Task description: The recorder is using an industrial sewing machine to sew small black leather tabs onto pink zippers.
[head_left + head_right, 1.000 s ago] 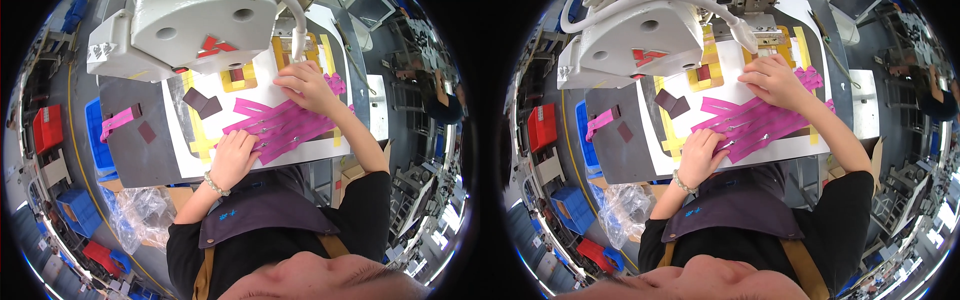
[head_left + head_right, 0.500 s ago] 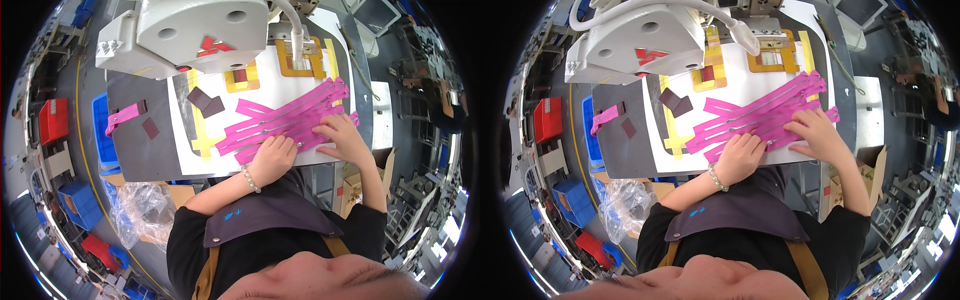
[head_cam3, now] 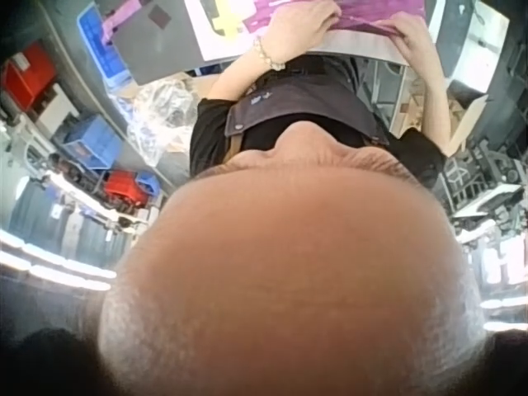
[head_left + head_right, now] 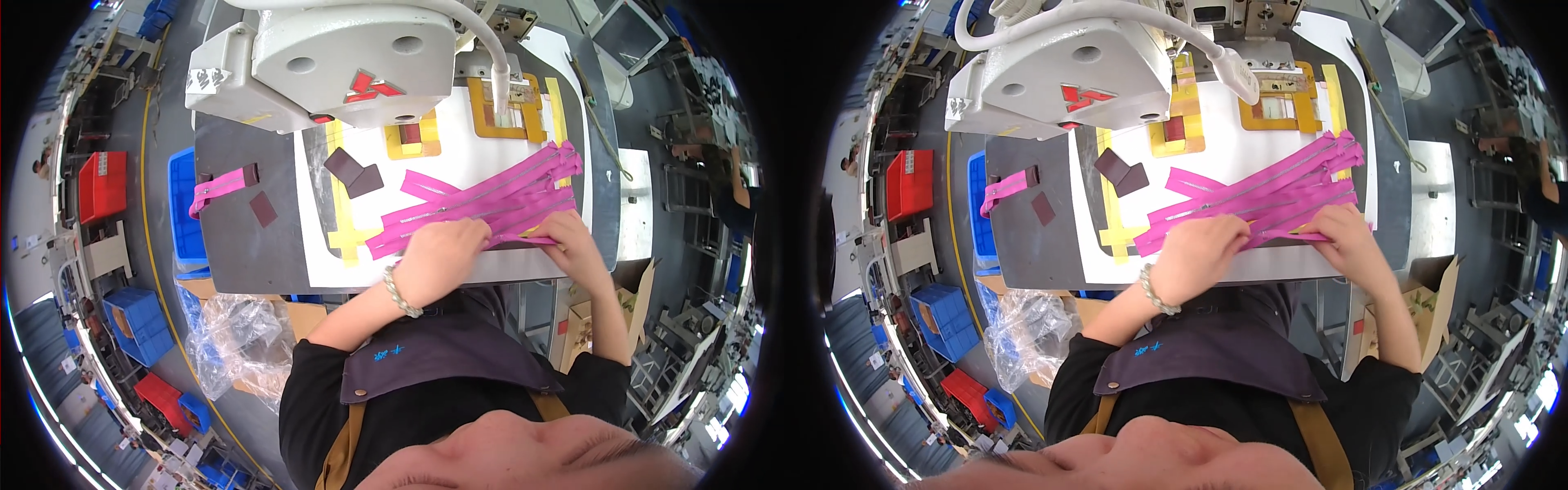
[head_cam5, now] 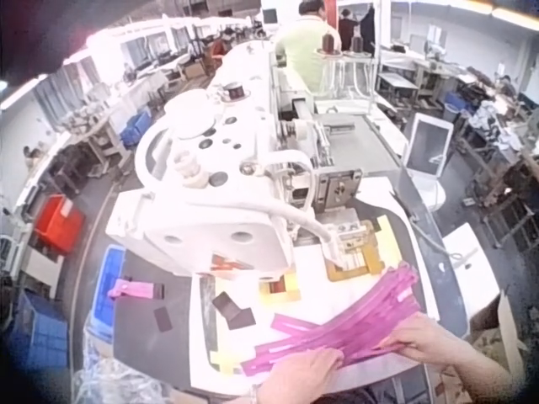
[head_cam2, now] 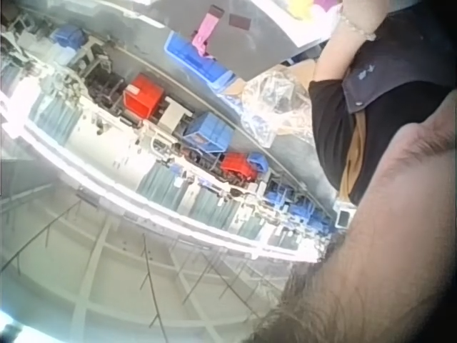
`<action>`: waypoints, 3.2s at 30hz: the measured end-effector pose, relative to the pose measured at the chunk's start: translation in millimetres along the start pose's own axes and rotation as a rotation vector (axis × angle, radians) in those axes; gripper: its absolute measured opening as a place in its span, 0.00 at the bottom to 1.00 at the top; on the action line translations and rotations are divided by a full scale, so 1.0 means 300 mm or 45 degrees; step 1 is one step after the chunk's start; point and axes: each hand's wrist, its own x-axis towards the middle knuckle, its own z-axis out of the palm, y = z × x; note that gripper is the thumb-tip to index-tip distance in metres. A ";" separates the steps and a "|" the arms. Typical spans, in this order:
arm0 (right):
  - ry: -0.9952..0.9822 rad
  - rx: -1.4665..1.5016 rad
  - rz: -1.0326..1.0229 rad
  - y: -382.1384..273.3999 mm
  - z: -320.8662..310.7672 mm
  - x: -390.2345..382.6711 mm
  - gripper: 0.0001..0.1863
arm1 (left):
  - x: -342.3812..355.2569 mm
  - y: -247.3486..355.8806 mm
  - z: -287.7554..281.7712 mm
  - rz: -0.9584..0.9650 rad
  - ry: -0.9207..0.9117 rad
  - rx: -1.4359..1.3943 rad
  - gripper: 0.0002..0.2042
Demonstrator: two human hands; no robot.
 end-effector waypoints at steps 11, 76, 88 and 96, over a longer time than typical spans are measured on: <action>-0.390 0.940 0.685 0.162 -0.190 0.377 0.14 | 0.171 -0.130 -0.139 -0.002 0.180 0.713 0.11; 0.479 0.518 -0.159 0.099 0.140 0.653 0.12 | 0.045 -0.238 -0.084 0.575 0.194 0.777 0.22; 0.181 -0.070 -0.300 0.101 0.103 0.499 0.17 | 0.042 -0.241 -0.083 0.128 -0.119 0.424 0.32; 0.274 -0.158 -0.255 0.096 0.128 0.483 0.22 | 0.040 -0.233 -0.099 0.062 -0.184 0.364 0.36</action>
